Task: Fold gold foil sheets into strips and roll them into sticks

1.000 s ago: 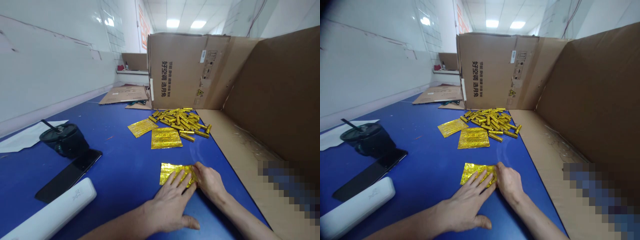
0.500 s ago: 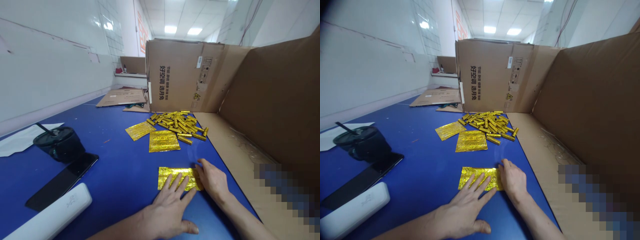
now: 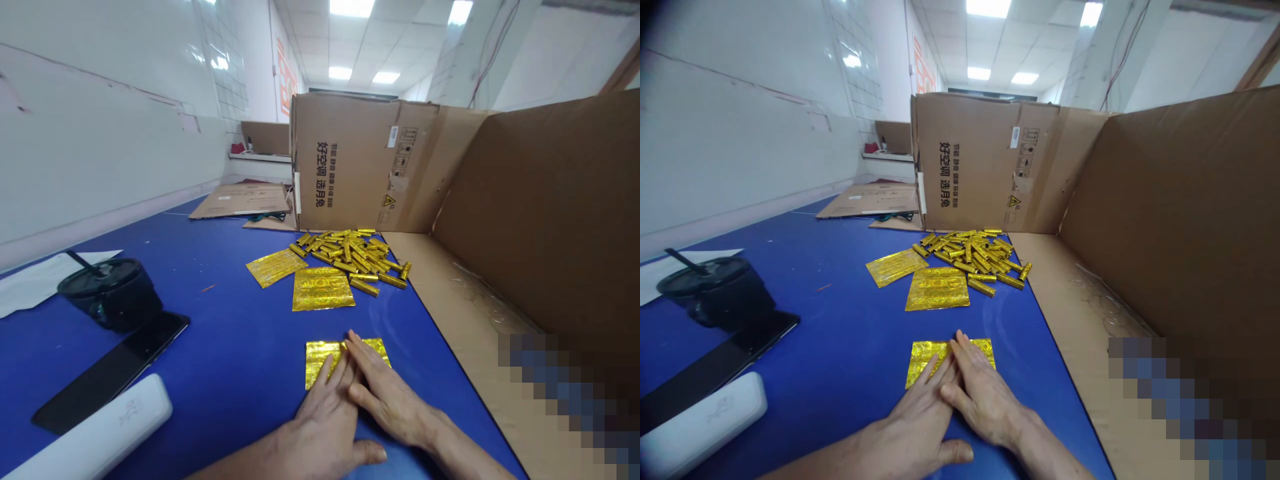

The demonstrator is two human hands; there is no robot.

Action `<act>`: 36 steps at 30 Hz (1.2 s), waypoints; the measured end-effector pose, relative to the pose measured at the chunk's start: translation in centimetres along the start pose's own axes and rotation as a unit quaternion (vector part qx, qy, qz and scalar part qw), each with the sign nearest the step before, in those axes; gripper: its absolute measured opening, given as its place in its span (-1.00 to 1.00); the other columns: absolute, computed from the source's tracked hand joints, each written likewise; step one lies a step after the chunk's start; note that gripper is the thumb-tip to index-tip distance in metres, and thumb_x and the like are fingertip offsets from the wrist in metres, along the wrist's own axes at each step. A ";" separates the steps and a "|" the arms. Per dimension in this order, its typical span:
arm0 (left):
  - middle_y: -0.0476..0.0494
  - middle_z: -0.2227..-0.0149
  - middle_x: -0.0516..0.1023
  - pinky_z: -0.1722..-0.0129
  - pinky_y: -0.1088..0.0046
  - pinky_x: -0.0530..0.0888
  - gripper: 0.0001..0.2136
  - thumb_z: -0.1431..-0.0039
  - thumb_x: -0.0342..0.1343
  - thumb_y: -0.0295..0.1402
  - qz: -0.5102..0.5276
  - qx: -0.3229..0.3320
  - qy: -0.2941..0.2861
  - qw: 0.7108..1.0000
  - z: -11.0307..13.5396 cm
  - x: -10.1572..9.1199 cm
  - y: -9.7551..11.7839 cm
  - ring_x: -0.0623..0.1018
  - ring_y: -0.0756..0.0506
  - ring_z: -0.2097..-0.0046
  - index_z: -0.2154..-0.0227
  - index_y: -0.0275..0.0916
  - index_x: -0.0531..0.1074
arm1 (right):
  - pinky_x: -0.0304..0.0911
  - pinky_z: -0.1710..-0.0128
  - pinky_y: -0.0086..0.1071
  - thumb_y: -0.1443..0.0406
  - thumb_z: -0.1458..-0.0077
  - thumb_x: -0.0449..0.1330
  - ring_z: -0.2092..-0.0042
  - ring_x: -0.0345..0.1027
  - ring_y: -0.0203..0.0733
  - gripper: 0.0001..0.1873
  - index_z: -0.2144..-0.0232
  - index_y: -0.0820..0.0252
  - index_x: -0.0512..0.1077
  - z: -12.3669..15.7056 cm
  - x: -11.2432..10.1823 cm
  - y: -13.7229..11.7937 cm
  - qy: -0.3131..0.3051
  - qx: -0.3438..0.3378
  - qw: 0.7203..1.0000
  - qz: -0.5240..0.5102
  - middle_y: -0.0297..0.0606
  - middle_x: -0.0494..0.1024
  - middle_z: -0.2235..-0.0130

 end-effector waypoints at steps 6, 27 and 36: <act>-0.23 -0.19 -0.41 -0.14 0.20 -0.17 -0.12 0.07 -0.02 0.03 -0.032 -0.022 -0.024 0.999 1.1 0.0 -2.0 -0.30 -0.20 -0.19 -0.15 -0.30 -0.38 | -0.36 -0.15 -0.15 0.02 -0.07 -0.11 -0.20 -0.43 -0.10 -0.25 -0.17 0.32 -0.22 -0.1 0.4 0.2 -0.028 -0.018 0.996 0.078 -0.07 -0.25 -0.21; -0.39 -0.04 0.22 -0.04 0.17 0.08 -0.49 0.03 0.02 -0.19 -0.141 -0.051 0.019 0.989 0.3 -2.8 -2.0 0.20 -0.28 -0.07 0.03 -0.38 0.23 | -0.40 -0.12 -0.04 -0.04 -0.05 -0.18 -0.20 -0.44 -0.05 -0.25 -0.16 0.30 -0.14 -0.4 -0.3 1.1 -0.035 0.047 0.986 0.156 -0.08 -0.22 -0.21; -0.21 0.00 0.25 0.07 0.31 0.25 -0.47 0.23 -0.11 -0.61 -0.135 -0.035 0.006 0.990 -0.1 -2.9 -3.4 0.23 -0.17 -0.03 0.08 -0.25 0.24 | -0.43 -0.11 -0.04 -0.08 -0.01 -0.15 -0.20 -0.46 -0.03 -0.20 -0.16 0.31 -0.14 -0.4 -0.9 0.7 -0.041 0.054 0.989 0.128 -0.08 -0.22 -0.21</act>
Point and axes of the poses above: each hand's wrist, its own z-axis away from the middle knuckle, its own x-axis out of the palm, y = z × x, the point moved 3 cm from there along -z, towards the middle knuckle
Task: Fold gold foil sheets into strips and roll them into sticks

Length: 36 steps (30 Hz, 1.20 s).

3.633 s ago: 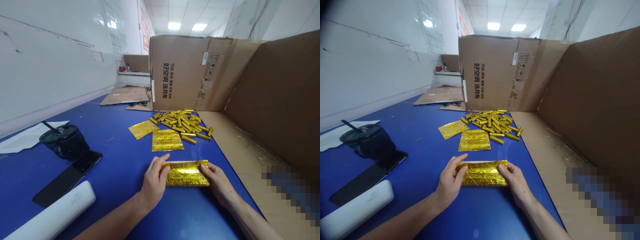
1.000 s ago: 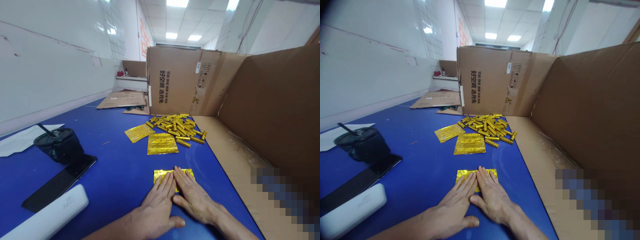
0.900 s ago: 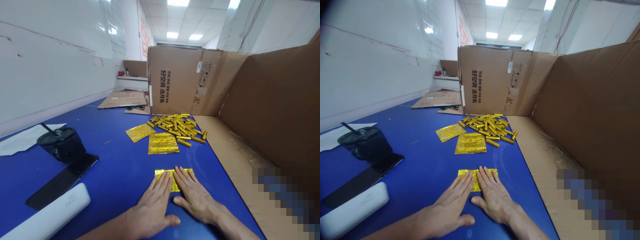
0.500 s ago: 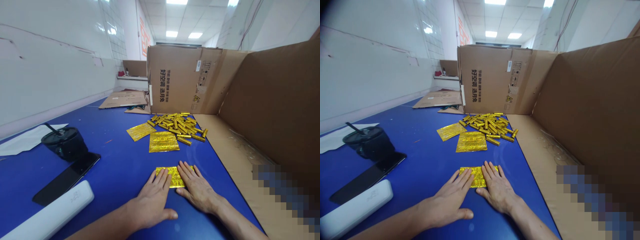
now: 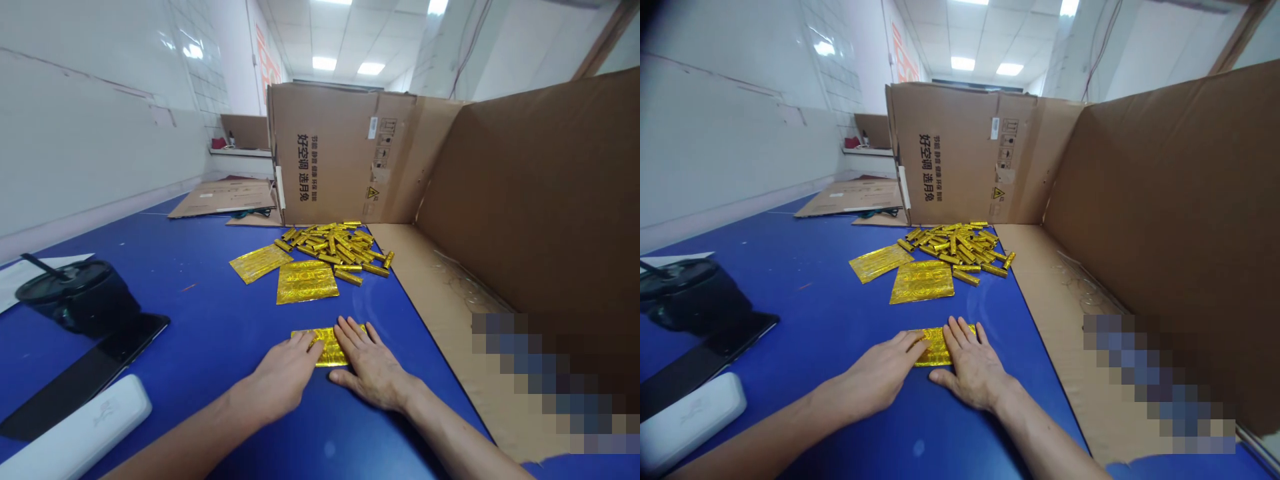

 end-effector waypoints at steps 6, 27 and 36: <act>-0.18 0.22 0.41 0.18 0.37 0.31 -0.67 0.03 -0.19 -0.59 0.018 0.001 0.033 0.999 -0.2 -0.4 -0.8 0.36 -0.13 0.14 0.22 -0.24 0.33 | -0.44 -0.12 -0.06 -0.06 0.02 -0.07 -0.20 -0.43 -0.04 -0.19 -0.15 0.31 -0.08 0.0 -0.1 0.1 0.008 0.002 1.000 -0.027 -0.06 -0.17 -0.21; -0.20 0.11 0.36 0.06 0.30 0.24 -0.70 -0.05 -0.10 -0.43 0.144 -0.131 0.202 0.960 -3.2 -0.5 -3.1 0.33 -0.14 0.05 0.13 -0.29 0.29 | 0.19 0.41 -0.41 0.25 -0.03 -0.05 0.36 0.36 -0.19 -0.74 0.33 0.18 0.40 -0.4 -0.6 3.6 0.199 0.142 0.948 -0.205 -0.27 0.52 0.41; -0.20 -0.20 -0.22 -0.13 0.16 -0.10 -0.31 -0.03 -0.13 0.02 0.084 0.067 0.001 0.994 -1.7 2.2 1.7 -0.24 -0.21 -0.19 -0.15 -0.25 -0.16 | 0.13 0.49 -0.38 0.31 -0.03 -0.04 0.42 0.39 -0.11 -0.81 0.40 0.15 0.37 -0.3 -0.5 2.8 0.164 0.200 0.965 -0.030 -0.23 0.52 0.50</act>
Point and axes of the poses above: each hand's wrist, its own z-axis away from the middle knuckle, its own x-axis out of the palm, y = z × x, the point moved 3 cm from there along -z, towards the middle knuckle
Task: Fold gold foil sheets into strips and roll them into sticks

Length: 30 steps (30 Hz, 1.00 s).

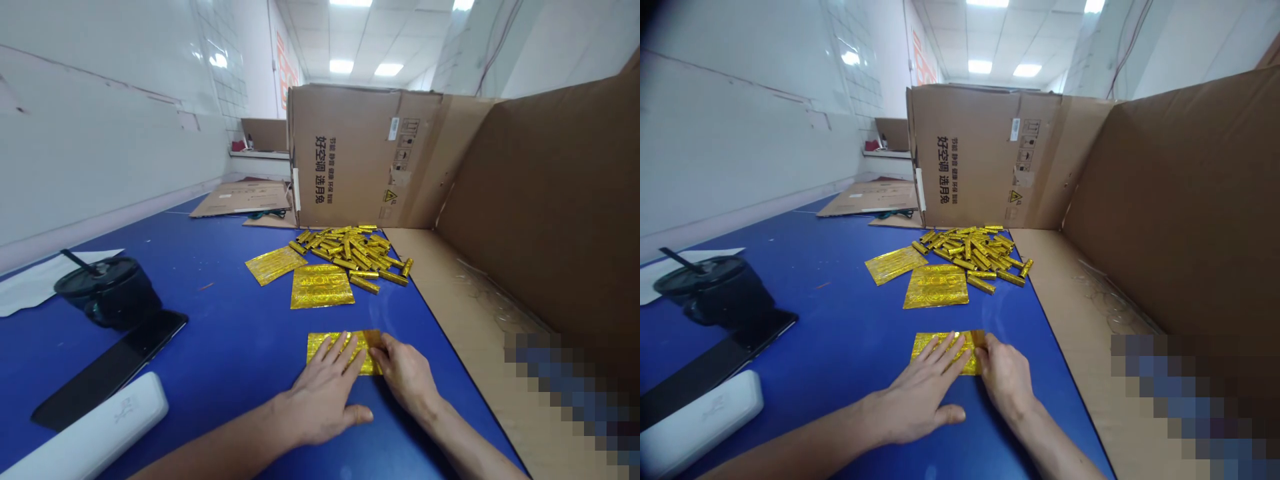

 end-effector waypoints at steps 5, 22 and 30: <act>-0.21 -0.20 -0.31 -0.11 0.07 -0.20 -0.29 0.00 -0.22 0.11 -0.014 -0.017 -0.020 1.000 0.0 0.2 0.2 -0.33 -0.25 -0.18 -0.15 -0.16 -0.19 | 0.20 0.26 -0.24 0.28 -0.08 -0.12 0.17 0.32 -0.03 -0.65 0.11 0.26 0.28 0.3 -1.0 0.1 0.074 -0.009 0.995 0.059 -0.06 0.47 0.21; -0.28 -0.20 -0.34 -0.14 0.22 -0.19 -0.17 0.03 -0.22 0.13 -0.030 -0.040 -0.009 0.999 0.5 0.2 -0.7 -0.30 -0.17 -0.19 -0.15 -0.36 -0.31 | -0.34 -0.12 -0.06 0.00 -0.08 -0.20 -0.20 -0.46 -0.06 -0.28 -0.15 0.37 -0.13 1.4 1.4 -2.0 -0.108 -0.180 0.974 0.081 -0.02 -0.21 -0.20; -0.27 -0.20 -0.30 -0.12 0.17 -0.20 -0.22 0.00 -0.26 0.12 -0.079 -0.080 -0.013 0.994 3.3 -0.1 -2.5 -0.27 -0.19 -0.19 -0.15 -0.37 -0.22 | -0.34 -0.11 0.00 -0.09 -0.03 -0.24 -0.19 -0.42 0.03 -0.18 -0.15 0.43 -0.11 1.5 1.5 -2.1 -0.104 -0.173 0.975 0.093 0.04 -0.21 -0.19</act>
Point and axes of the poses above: each hand's wrist, its own z-axis away from the middle knuckle, its own x-axis out of the palm, y = z × x, the point moved 3 cm from there along -z, towards the middle knuckle
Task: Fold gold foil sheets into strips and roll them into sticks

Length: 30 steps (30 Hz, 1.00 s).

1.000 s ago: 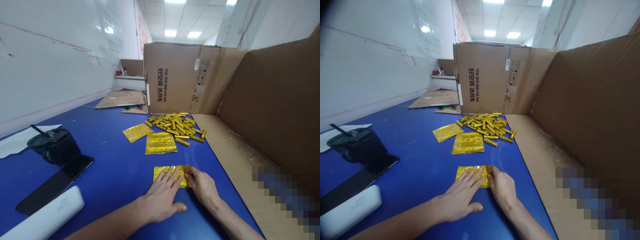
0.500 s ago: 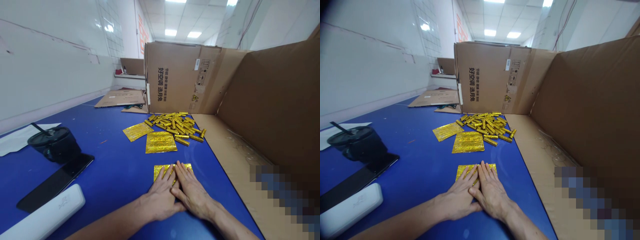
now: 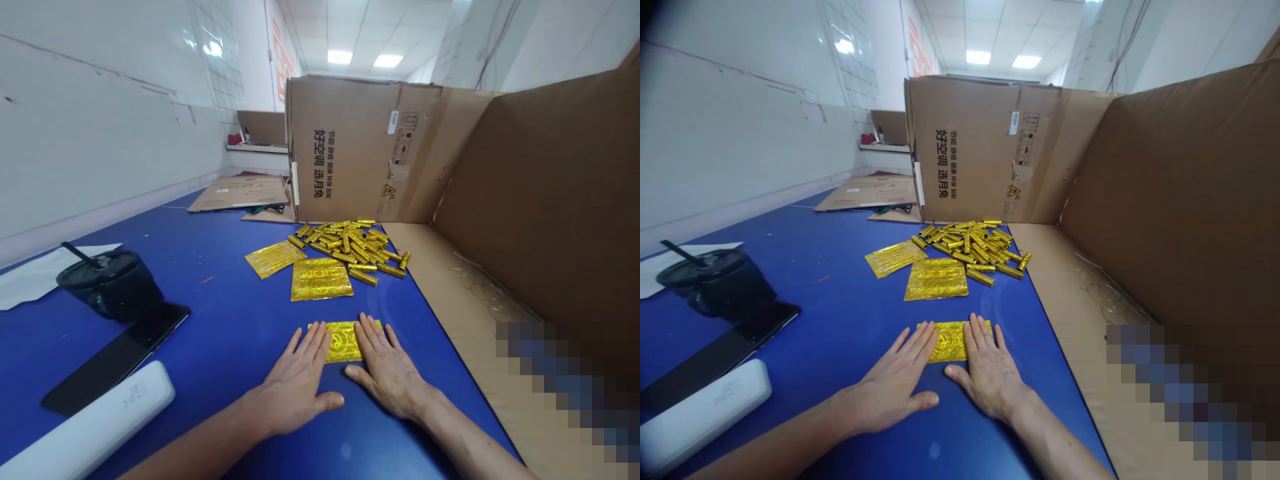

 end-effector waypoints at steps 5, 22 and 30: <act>-0.36 -0.17 -0.10 -0.11 0.13 -0.13 -0.21 0.06 -0.14 0.10 -0.025 0.002 -0.046 0.999 0.5 -2.3 0.2 -0.10 -0.23 -0.19 -0.12 -0.41 -0.06 | -0.36 -0.10 0.01 -0.10 -0.02 -0.24 -0.19 -0.43 0.04 -0.16 -0.14 0.45 -0.10 0.0 -0.2 -0.1 -0.002 0.000 1.000 0.000 0.04 -0.22 -0.19; -0.24 -0.20 -0.36 -0.13 0.26 -0.23 -0.23 -0.04 -0.37 0.11 0.048 0.069 -0.017 0.996 -4.5 -0.2 2.7 -0.29 -0.12 -0.20 -0.15 -0.37 -0.36 | -0.41 -0.10 -0.01 0.11 0.00 -0.07 -0.20 -0.48 0.02 -0.23 -0.16 0.45 -0.18 -0.1 -0.3 -0.1 -0.029 0.002 1.000 0.007 0.03 -0.23 -0.20; -0.28 -0.20 -0.29 -0.12 0.24 -0.21 -0.22 -0.01 -0.28 0.12 -0.003 0.039 0.005 0.999 -1.2 -0.3 0.4 -0.27 -0.15 -0.20 -0.15 -0.37 -0.24 | -0.41 -0.10 0.01 -0.06 -0.06 -0.28 -0.20 -0.44 -0.06 -0.23 -0.16 0.37 -0.14 0.0 -0.4 1.4 -0.008 0.014 1.000 -0.003 -0.05 -0.22 -0.21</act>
Point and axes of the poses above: each hand's wrist, its own z-axis away from the middle knuckle, its own x-axis out of the palm, y = z × x, the point moved 3 cm from there along -z, towards the middle knuckle
